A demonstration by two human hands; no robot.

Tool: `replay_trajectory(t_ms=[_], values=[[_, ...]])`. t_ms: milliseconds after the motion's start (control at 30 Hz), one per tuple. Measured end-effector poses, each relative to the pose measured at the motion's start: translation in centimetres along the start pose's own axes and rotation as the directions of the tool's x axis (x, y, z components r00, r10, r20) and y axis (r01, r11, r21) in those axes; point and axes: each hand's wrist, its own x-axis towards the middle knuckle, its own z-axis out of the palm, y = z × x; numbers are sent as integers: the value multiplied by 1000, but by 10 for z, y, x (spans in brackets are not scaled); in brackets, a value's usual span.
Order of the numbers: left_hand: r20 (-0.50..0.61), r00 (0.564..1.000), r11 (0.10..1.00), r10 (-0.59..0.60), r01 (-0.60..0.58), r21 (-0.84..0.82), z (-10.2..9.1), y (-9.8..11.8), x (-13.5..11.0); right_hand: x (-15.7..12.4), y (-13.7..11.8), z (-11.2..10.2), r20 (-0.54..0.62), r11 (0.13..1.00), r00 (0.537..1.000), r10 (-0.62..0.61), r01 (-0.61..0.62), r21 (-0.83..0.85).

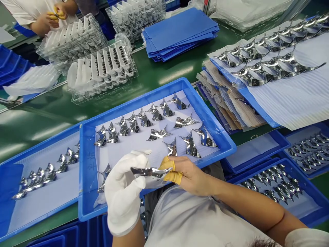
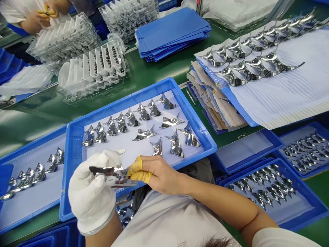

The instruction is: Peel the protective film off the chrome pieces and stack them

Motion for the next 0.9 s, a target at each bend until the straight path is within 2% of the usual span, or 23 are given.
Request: replay_trajectory(t_ms=[67,167,267,367,433,500,667,833,900], values=[[-18,1000,1000,-10,10,5,0,-2,-1,2,-1,2,26,987,994,106,-108,119],[-37,999,1000,-9,9,11,1,-3,-2,3,-1,5,89,901,969,231,-248,356],[-68,997,996,-36,42,83,7,1,-2,2,3,6,90,835,959,268,-278,475],[-172,970,969,-173,199,149,20,6,-3,1,8,7,43,873,955,293,-285,395],[-251,923,923,-293,341,178,28,7,-4,0,9,6,-9,934,964,265,-254,250],[-263,895,885,-361,418,207,33,7,-4,0,10,6,-49,974,978,205,-198,110],[-155,932,893,-327,358,271,27,16,-3,1,10,0,-81,996,993,88,-88,-3],[-112,924,878,-366,382,288,15,27,0,0,9,-4,-93,996,995,-47,39,-82],[-115,923,885,-367,384,262,13,26,1,-2,8,-4,-94,996,995,-45,37,-81]])
